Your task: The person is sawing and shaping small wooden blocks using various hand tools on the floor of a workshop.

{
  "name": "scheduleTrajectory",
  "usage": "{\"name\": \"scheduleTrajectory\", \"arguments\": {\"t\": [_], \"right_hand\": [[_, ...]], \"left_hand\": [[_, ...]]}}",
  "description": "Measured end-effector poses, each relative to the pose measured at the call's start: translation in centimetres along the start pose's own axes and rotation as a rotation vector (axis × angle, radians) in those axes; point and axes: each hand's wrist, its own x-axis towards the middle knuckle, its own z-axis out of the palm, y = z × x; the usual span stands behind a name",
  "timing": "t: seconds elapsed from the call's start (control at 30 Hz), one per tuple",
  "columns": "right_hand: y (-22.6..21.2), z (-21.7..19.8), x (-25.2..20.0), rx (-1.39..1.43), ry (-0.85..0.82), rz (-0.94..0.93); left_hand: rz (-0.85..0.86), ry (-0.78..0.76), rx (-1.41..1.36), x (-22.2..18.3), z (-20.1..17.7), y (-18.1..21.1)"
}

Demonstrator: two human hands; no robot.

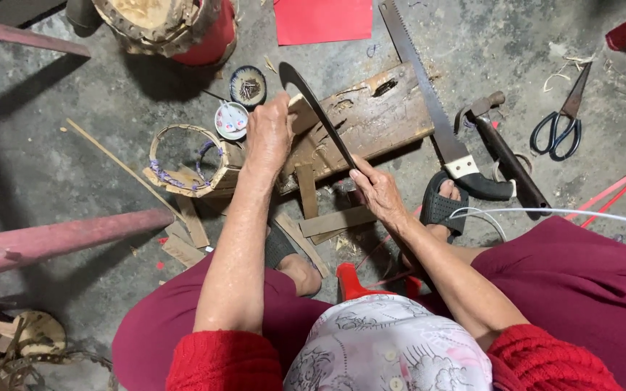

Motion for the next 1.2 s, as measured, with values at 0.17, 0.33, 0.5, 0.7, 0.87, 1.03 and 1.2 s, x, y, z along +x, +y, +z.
{"name": "scheduleTrajectory", "arguments": {"t": [0.17,0.33,0.5,0.7,0.87,1.03,1.2], "right_hand": [[-0.9,-0.4,-0.1,-0.033,0.006,-0.036],[-1.4,-0.3,-0.3,-0.06,-0.009,-0.018],[2.6,0.3,-0.3,-0.043,-0.01,0.017],[2.8,0.1,-0.2,-0.029,-0.017,-0.007],[2.0,0.2,-0.4,0.032,-0.007,0.044],[3.2,0.4,0.1,-0.003,-0.017,0.002],[0.6,-0.3,0.6,-0.078,0.014,-0.11]], "left_hand": [[-0.008,0.003,-0.01,-0.6,-0.7,0.8],[0.021,0.004,-0.063,-0.3,0.2,0.1],[0.011,0.042,-0.091,-0.1,0.5,-0.4],[0.037,0.027,-0.039,-0.4,1.0,-0.6],[0.001,0.037,-0.055,-0.2,1.2,-0.5],[-0.02,0.055,-0.116,-0.4,0.6,0.1],[-0.002,0.058,-0.076,0.0,0.3,0.1]]}}
